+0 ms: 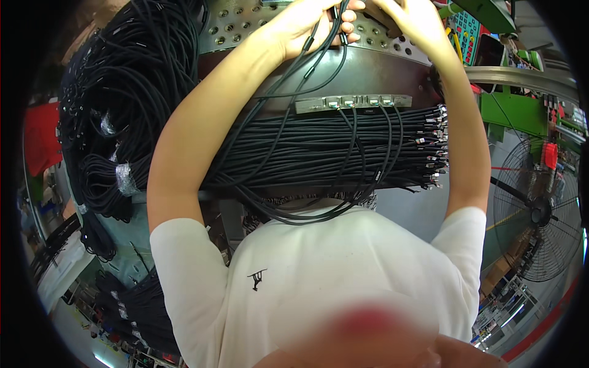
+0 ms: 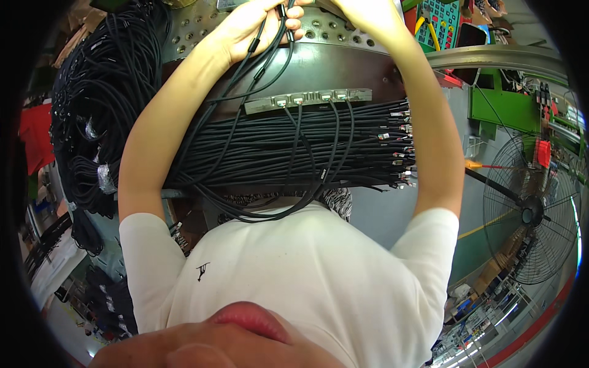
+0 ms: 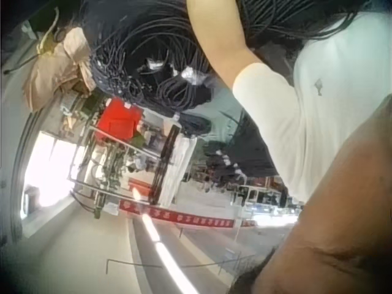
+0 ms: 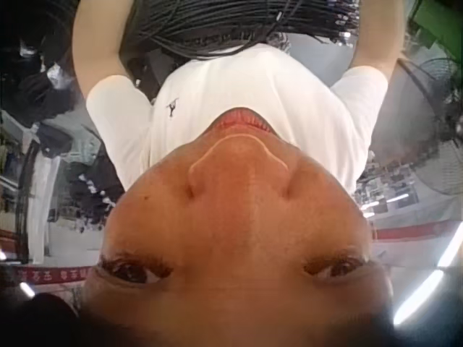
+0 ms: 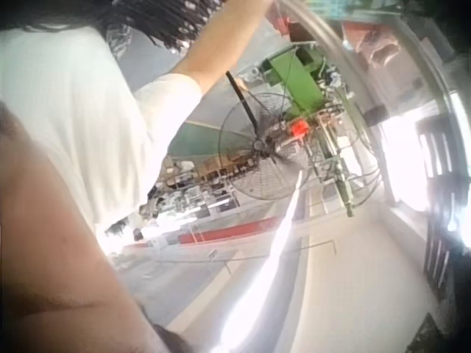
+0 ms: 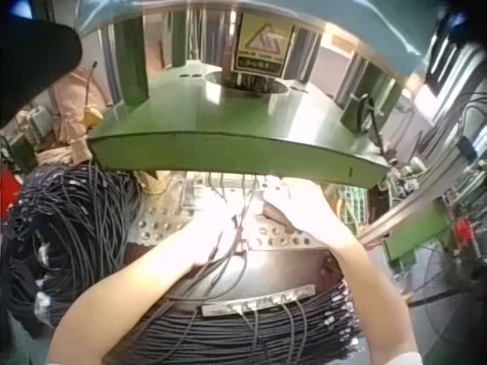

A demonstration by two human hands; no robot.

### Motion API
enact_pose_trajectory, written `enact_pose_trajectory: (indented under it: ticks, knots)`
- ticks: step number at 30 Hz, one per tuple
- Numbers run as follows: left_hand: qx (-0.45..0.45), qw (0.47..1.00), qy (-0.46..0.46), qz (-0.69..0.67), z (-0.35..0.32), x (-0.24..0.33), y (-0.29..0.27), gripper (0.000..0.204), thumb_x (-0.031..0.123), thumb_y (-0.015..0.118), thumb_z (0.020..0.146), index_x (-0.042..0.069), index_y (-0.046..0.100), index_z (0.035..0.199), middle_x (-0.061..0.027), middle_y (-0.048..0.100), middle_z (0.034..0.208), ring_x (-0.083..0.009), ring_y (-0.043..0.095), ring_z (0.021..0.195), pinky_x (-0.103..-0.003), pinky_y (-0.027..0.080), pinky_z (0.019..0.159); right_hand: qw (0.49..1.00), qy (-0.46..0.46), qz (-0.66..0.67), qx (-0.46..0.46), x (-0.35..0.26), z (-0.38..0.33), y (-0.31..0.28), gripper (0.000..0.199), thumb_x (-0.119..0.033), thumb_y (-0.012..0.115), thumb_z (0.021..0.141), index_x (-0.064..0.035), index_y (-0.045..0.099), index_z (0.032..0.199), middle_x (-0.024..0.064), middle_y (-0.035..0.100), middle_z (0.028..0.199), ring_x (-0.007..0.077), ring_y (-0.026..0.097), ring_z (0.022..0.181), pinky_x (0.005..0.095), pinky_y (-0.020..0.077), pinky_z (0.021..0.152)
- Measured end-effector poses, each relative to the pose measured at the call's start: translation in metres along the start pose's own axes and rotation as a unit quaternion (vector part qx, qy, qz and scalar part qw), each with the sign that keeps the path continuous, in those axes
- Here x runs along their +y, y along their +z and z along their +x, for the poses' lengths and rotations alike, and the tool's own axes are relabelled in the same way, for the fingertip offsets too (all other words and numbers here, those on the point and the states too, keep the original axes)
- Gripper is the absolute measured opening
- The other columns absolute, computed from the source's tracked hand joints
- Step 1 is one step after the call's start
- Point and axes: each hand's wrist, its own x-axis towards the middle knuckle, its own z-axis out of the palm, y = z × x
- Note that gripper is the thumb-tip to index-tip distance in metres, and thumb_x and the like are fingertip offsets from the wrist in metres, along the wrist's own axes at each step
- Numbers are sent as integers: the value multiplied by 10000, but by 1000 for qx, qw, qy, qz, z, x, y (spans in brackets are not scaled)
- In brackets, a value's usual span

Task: The person organizes bundles of cables by hand, places cable ends into a mold fixture on the worktable, and operates the machine to process the cables.

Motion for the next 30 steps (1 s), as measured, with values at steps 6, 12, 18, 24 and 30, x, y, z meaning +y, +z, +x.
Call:
enact_pose_trajectory:
  ticks: [6,12,18,24,30]
  knots:
    - [31,997,-36,-62,-16,22,24,303,302,415,991,46,572,948,-52,548,698,-195,569,573,-312,498,497,875,297,287,253,10,87,56,221,-228,570,915,-21,637,953,78,648,878,166,597,807,333,489,695]
    - [89,994,-48,-38,-82,25,54,381,333,462,981,-9,591,1090,-12,499,676,-119,522,636,-270,455,620,986,86,62,128,-40,12,-20,253,-264,584,894,-14,618,916,169,642,817,301,620,715,391,476,643]
    - [85,991,-100,-22,-141,1,85,254,257,429,992,126,444,775,79,277,545,-38,239,439,-196,227,390,910,53,398,104,-75,-9,-23,331,-332,531,922,-29,636,1004,168,648,878,316,623,812,391,475,750]
    - [295,901,295,120,-261,122,-14,350,260,321,1033,1,541,951,-46,481,668,-149,466,561,-257,473,627,972,6,234,15,-61,-38,-26,326,-331,606,855,-79,631,1060,141,643,912,317,604,873,376,487,761]
    - [441,768,-12,465,-284,111,-23,701,561,289,978,-43,616,1118,-50,659,742,-57,579,572,-154,438,508,966,-27,231,112,-90,-82,-32,385,-235,691,798,-95,606,1146,40,584,968,229,555,938,339,476,792]
